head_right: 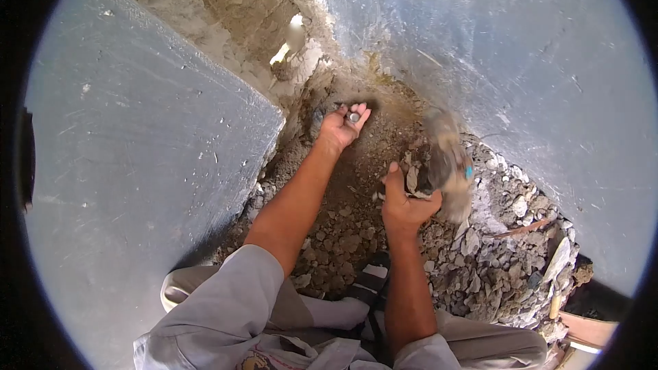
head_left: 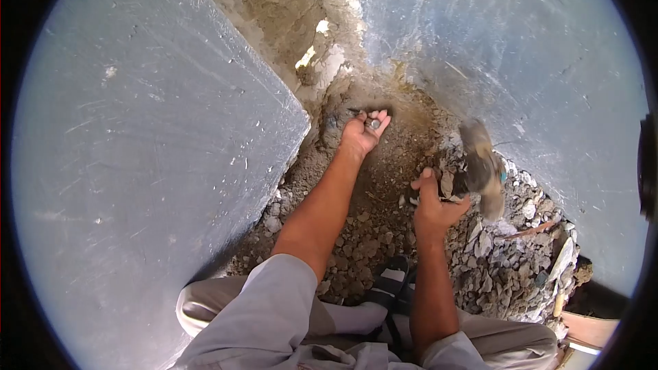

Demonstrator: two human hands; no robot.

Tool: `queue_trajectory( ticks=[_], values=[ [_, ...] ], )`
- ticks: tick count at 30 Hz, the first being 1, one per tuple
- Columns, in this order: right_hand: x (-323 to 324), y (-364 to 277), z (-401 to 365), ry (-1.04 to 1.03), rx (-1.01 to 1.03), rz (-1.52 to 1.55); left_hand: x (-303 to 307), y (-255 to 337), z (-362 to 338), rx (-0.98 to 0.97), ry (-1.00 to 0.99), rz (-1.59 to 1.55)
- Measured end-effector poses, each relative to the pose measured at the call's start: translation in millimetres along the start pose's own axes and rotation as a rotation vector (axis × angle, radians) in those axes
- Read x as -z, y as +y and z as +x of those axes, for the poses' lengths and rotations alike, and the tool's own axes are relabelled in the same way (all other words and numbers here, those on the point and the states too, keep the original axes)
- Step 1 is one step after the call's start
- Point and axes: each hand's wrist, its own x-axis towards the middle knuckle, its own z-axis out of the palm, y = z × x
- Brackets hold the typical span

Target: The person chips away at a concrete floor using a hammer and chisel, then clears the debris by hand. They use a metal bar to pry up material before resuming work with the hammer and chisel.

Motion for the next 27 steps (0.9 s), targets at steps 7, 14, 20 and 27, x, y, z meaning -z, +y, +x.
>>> queue_trajectory(
  ticks=[7,14,20,27],
  values=[
    [-37,89,19,-0.34,-0.591,-0.245,11,7,27,0.1,-0.069,0.009],
    [-35,38,13,0.055,-0.077,0.027,14,2,18,0.059,-0.038,0.12],
    [-36,112,28,-0.319,-0.72,-0.049,11,4,23,0.002,0.051,0.327],
    [-36,68,10,0.198,-0.261,0.134,21,-3,25,0.023,0.078,0.373]
  ],
)
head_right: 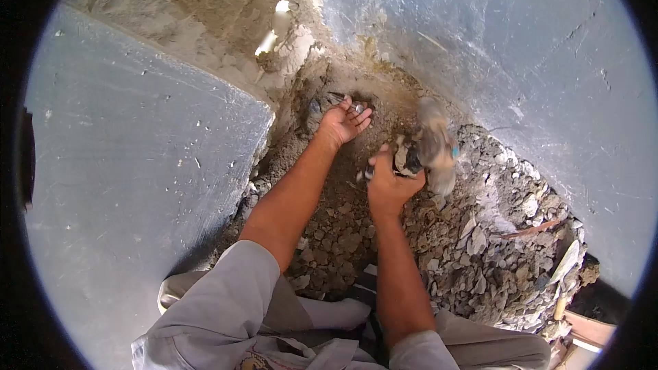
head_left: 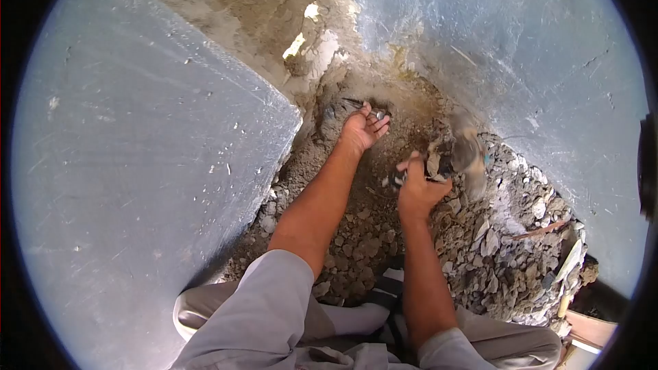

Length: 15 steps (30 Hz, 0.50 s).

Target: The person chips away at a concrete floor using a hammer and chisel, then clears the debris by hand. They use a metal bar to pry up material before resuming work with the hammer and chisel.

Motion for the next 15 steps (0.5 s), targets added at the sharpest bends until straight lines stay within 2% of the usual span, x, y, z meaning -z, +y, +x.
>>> queue_trajectory(
  ticks=[1,2,5,6,9,10,13,14,15],
  values=[
    [-7,5,2,0.113,0.009,0.026,2,-1,2,0.006,0.007,0.004],
    [-8,25,8,0.034,0.054,-0.04,2,0,4,0.008,0.009,0.005],
    [2,58,38,-0.425,-0.499,-0.276,16,-10,37,-0.017,-0.026,0.034],
    [5,53,41,-0.393,-0.489,-0.33,19,-17,33,-0.012,-0.001,0.072],
    [13,9,15,-0.341,-0.334,-0.241,21,-17,25,0.021,0.02,0.107],
    [16,7,9,-0.291,-0.209,-0.094,22,-15,25,0.026,0.012,0.095],
    [7,11,3,-0.089,0.006,-0.112,18,-5,16,0.006,-0.001,0.131],
    [1,32,5,0.028,0.014,-0.076,19,0,21,0.02,-0.006,0.132],
    [-3,38,14,-0.124,-0.191,-0.13,17,2,25,0.031,-0.015,0.129]
  ],
)
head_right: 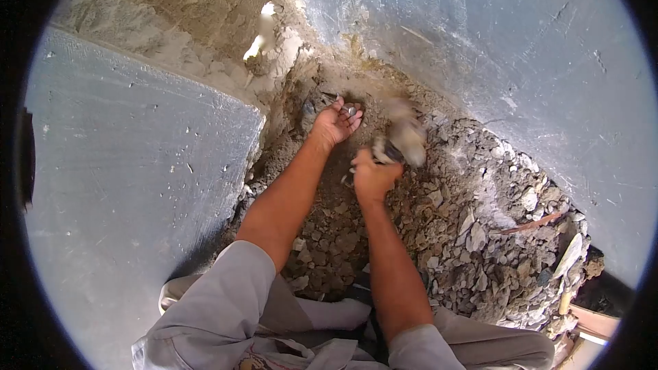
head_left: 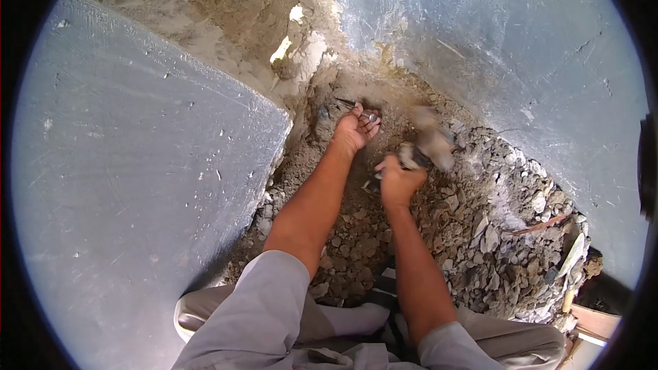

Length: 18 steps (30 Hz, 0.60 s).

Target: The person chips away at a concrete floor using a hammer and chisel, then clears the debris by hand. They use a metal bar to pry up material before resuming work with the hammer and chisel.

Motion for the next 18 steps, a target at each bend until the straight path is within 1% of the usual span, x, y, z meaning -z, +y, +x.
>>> queue_trajectory(
  ticks=[2,3,6,7,10,11,13,14,16,17,18],
  values=[
    [5,3,17,-0.312,-0.401,-0.116,-9,-3,-1,-0.012,0.158,0.019],
    [7,0,16,-0.32,-0.361,-0.07,-12,-4,1,-0.02,0.235,0.032],
    [21,-13,2,-0.228,-0.35,-0.056,-7,-11,3,-0.087,0.046,-0.183],
    [28,-11,-4,-0.244,-0.324,-0.018,-7,-13,0,-0.037,0.134,-0.141],
    [45,-18,-19,-0.172,-0.31,-0.106,24,-22,-19,-0.144,0.208,0.174],
    [54,-12,-16,-0.233,-0.306,-0.039,33,-16,-24,-0.114,0.174,0.269],
    [60,-27,-28,-0.195,-0.262,-0.038,61,6,-50,-0.056,0.124,0.444],
    [58,-33,-32,-0.184,-0.238,-0.037,73,17,-67,0.003,0.092,0.518],
    [55,-34,-34,-0.156,-0.222,-0.001,75,33,-118,0.131,0.019,0.671],
    [54,-40,-36,-0.152,-0.217,0.02,81,36,-126,0.175,-0.047,0.738],
    [54,-44,-41,-0.146,-0.219,0.036,76,33,-132,0.112,0.025,0.763]
  ],
)
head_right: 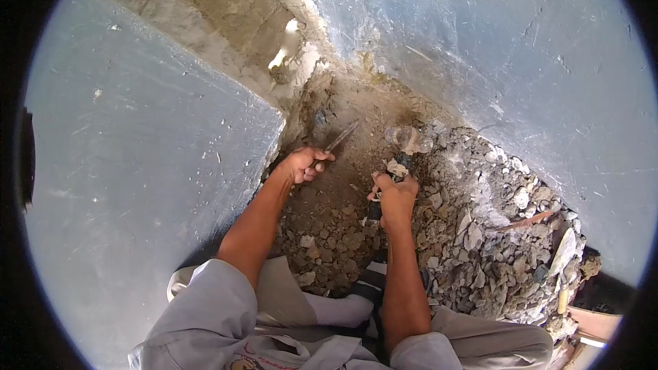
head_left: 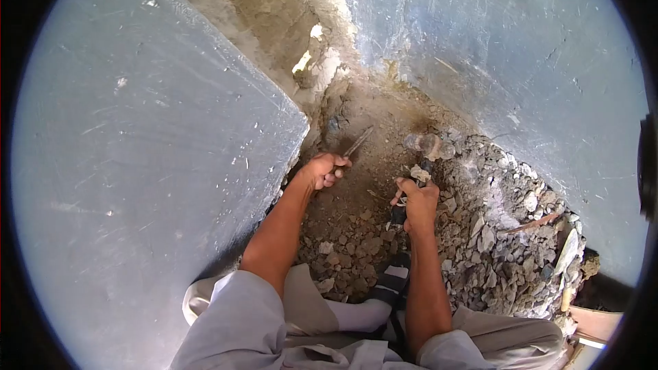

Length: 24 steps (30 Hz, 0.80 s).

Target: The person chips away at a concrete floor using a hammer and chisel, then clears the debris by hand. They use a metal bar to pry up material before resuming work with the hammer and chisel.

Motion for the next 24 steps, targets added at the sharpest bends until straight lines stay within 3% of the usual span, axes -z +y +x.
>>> queue_trajectory(
  ticks=[2,11,14,17,18,19,22,23,24],
  values=[
    [1,-11,-9,-0.048,0.073,-0.016,-25,9,-5,-0.076,0.168,0.038],
    [7,-47,-33,-0.101,0.258,-0.233,-87,-18,21,-0.092,0.262,-0.409],
    [15,-26,-23,-0.103,0.421,-0.274,-77,-8,22,0.001,0.176,-0.546],
    [13,-16,-30,-0.12,0.548,-0.354,-68,9,41,0.051,-0.04,-0.738],
    [7,-19,-34,-0.128,0.588,-0.381,-70,17,37,-0.001,-0.051,-0.796],
    [-13,-24,-45,-0.024,0.707,-0.239,-74,25,32,-0.052,-0.062,-0.853],
    [-15,-4,-42,0.087,0.958,-0.554,-77,34,34,-0.1,-0.081,-1.017],
    [-6,34,-21,0.097,0.926,-0.474,-79,34,35,-0.106,-0.088,-1.043],
    [-14,6,-20,-0.018,1.224,-0.909,-81,33,35,-0.111,-0.098,-1.069]
  ],
)
